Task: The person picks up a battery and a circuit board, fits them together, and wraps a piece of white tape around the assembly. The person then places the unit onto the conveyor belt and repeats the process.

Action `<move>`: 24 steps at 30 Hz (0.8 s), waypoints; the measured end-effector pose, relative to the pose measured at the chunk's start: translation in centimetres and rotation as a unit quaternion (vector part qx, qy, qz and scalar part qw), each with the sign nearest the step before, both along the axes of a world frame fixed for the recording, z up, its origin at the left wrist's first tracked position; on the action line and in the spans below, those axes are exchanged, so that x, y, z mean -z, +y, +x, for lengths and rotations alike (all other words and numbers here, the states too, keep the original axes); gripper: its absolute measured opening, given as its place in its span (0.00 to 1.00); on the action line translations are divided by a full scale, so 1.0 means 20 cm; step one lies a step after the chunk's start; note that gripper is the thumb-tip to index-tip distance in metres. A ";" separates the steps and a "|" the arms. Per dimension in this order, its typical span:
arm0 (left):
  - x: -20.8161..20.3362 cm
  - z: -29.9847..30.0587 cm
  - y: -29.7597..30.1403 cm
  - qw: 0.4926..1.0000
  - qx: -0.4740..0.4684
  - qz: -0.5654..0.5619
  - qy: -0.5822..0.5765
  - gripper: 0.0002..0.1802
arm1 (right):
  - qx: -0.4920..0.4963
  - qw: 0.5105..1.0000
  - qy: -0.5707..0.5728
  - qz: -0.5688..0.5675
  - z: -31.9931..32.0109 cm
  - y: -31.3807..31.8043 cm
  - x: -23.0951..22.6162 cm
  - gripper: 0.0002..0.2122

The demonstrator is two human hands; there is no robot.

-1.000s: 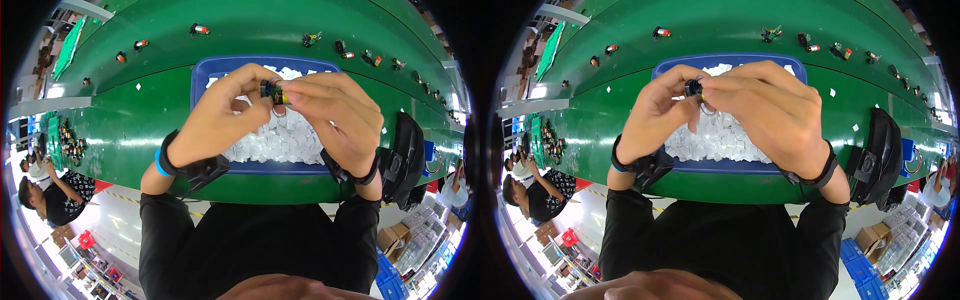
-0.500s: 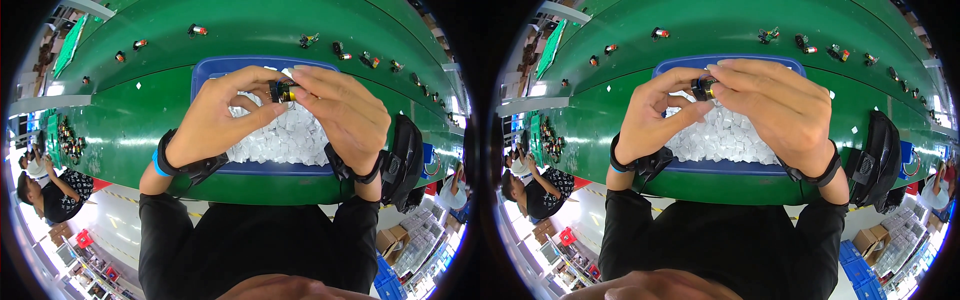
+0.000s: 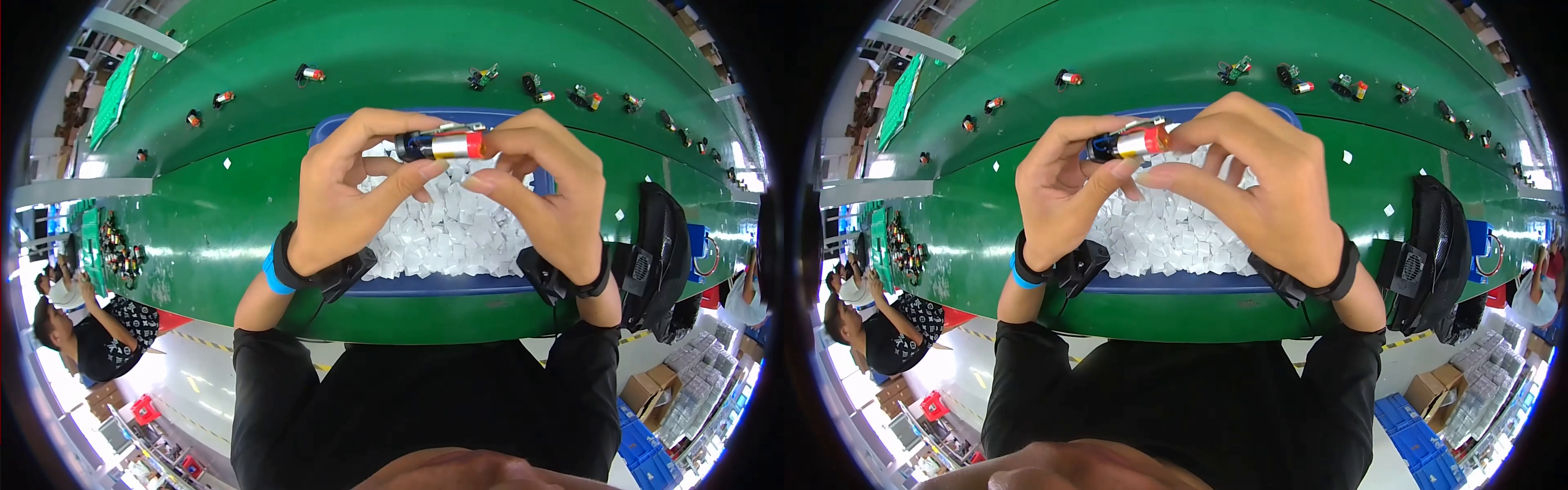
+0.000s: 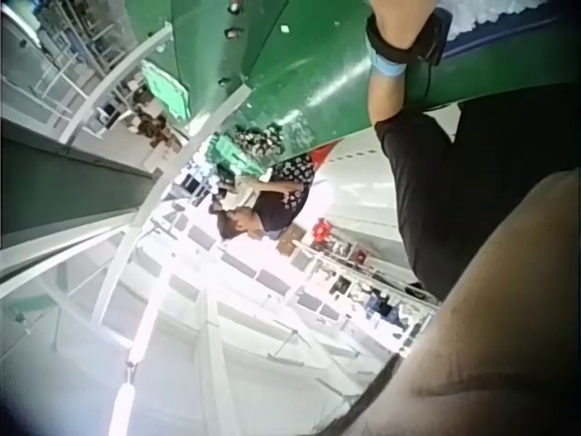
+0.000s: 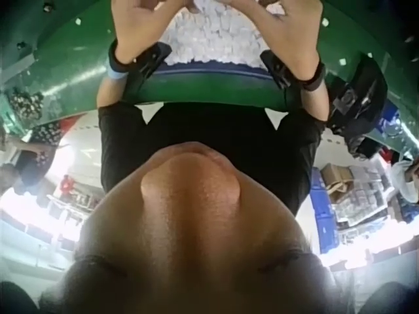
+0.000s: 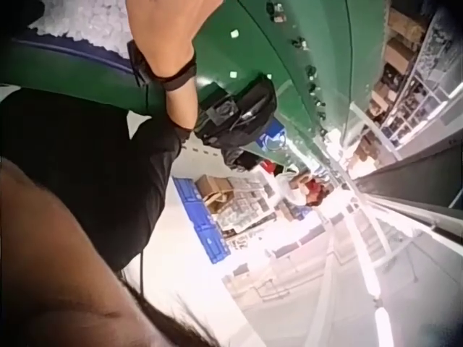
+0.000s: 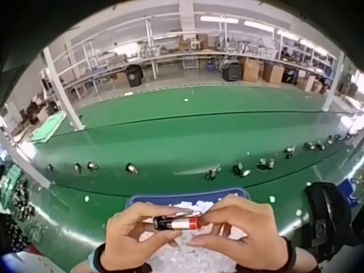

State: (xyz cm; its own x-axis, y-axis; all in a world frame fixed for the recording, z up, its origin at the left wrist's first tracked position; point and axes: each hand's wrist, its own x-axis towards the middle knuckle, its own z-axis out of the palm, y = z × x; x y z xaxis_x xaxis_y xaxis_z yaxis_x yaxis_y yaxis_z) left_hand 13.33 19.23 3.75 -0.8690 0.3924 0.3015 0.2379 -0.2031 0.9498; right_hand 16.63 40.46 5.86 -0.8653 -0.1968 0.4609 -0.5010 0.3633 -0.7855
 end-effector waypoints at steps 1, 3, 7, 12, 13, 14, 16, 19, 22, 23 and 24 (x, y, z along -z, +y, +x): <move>0.00 0.00 0.00 1.000 0.000 -0.004 0.016 0.18 | 0.002 1.000 0.000 -0.001 0.00 -0.01 0.01 0.09; 0.00 0.01 0.00 0.999 -0.001 -0.013 0.047 0.18 | 0.009 1.000 -0.005 -0.014 0.00 -0.01 0.03 0.09; -0.05 0.03 -0.01 1.000 -0.024 -0.010 -0.013 0.20 | 0.000 0.999 0.007 -0.046 0.01 -0.04 0.04 0.09; 0.02 0.03 -0.06 0.996 -0.014 -0.061 0.065 0.22 | -0.016 0.997 0.002 -0.081 0.01 -0.05 0.06 0.10; 0.02 0.03 -0.05 0.992 -0.030 -0.073 0.099 0.22 | -0.015 0.997 0.002 -0.082 0.02 -0.06 0.06 0.10; 0.03 0.03 -0.05 0.986 -0.045 -0.086 0.133 0.22 | -0.014 0.996 -0.003 -0.089 0.02 -0.07 0.07 0.09; 0.03 0.03 -0.04 0.979 -0.058 -0.099 0.167 0.22 | -0.013 0.994 -0.013 -0.105 0.03 -0.08 0.07 0.09; 0.01 0.04 -0.01 0.971 -0.103 -0.094 0.194 0.21 | -0.014 0.994 -0.014 -0.110 0.02 -0.08 0.08 0.09; 0.01 0.06 -0.01 0.973 -0.096 -0.104 0.183 0.21 | -0.018 0.994 -0.011 -0.112 0.02 -0.08 0.08 0.08; 0.01 0.06 -0.02 0.974 -0.093 -0.109 0.178 0.21 | -0.021 0.994 -0.008 -0.111 0.02 -0.07 0.08 0.08; 0.01 0.06 -0.02 0.973 -0.094 -0.109 0.178 0.21 | -0.025 0.994 -0.005 -0.111 0.02 -0.07 0.08 0.08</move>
State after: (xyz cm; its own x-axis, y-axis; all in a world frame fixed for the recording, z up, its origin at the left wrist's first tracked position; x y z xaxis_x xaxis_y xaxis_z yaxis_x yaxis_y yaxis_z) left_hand 14.49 18.90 3.54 -0.7877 0.3240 0.5240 0.5731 0.0734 0.8162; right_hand 16.96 39.04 4.27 -0.8623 -0.1338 0.4883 -0.5050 0.1565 -0.8488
